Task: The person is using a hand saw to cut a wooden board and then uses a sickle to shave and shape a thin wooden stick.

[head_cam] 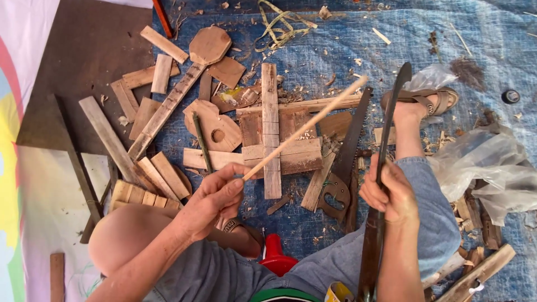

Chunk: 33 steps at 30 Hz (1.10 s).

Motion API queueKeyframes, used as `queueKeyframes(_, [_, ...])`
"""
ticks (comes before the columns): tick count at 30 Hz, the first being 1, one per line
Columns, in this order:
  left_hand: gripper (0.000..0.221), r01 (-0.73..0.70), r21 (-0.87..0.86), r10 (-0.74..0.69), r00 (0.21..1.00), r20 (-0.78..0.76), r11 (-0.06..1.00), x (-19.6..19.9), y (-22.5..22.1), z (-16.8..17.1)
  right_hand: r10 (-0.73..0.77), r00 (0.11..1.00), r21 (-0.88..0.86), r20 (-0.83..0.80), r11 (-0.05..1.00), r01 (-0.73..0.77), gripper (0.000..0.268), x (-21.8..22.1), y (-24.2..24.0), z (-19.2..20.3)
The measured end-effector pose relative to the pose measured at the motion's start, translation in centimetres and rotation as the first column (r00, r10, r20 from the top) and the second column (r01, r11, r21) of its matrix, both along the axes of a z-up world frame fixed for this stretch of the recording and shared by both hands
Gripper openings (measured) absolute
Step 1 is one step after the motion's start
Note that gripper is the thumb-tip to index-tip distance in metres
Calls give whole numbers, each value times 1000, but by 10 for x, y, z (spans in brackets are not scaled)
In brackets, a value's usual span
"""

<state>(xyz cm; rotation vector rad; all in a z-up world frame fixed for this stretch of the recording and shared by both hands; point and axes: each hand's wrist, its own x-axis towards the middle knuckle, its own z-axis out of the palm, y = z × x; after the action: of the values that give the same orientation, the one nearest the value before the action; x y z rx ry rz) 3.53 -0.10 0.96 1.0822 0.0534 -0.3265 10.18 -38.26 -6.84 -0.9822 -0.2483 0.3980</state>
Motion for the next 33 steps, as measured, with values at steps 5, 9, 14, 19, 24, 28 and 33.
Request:
queueKeyframes(5, [34, 33, 16, -33, 999, 16, 999, 1, -13, 3, 142, 990, 34, -14, 989, -142, 32, -30, 43, -10])
queueKeyframes(9, [39, -18, 257, -20, 990, 141, 966, -4, -16, 1, 210, 977, -154, 28, 967, -203, 29, -28, 87, -8])
queueKeyframes(14, [23, -68, 452, -74, 954, 290, 890, -3, -17, -21, 380, 925, -124, -3, 918, -377, 29, -58, 126, 10])
queueKeyframes(19, [20, -202, 618, -119, 891, 437, 760, -8, -18, 22, 448, 893, -98, -45, 887, -451, 31, -62, 131, 14])
queueKeyframes(24, [31, -322, 672, -142, 830, 539, 667, -19, -22, 19, 285, 958, -160, -31, 945, -286, 26, -49, 105, -5])
queueKeyframes(28, [25, -374, 672, -159, 790, 592, 639, -16, -27, 20, 385, 922, -151, -34, 910, -385, 30, -62, 114, -14])
queueKeyframes(33, [29, -379, 669, -167, 781, 602, 640, -18, -21, 22, 260, 966, -102, 11, 961, -257, 28, -39, 93, -1])
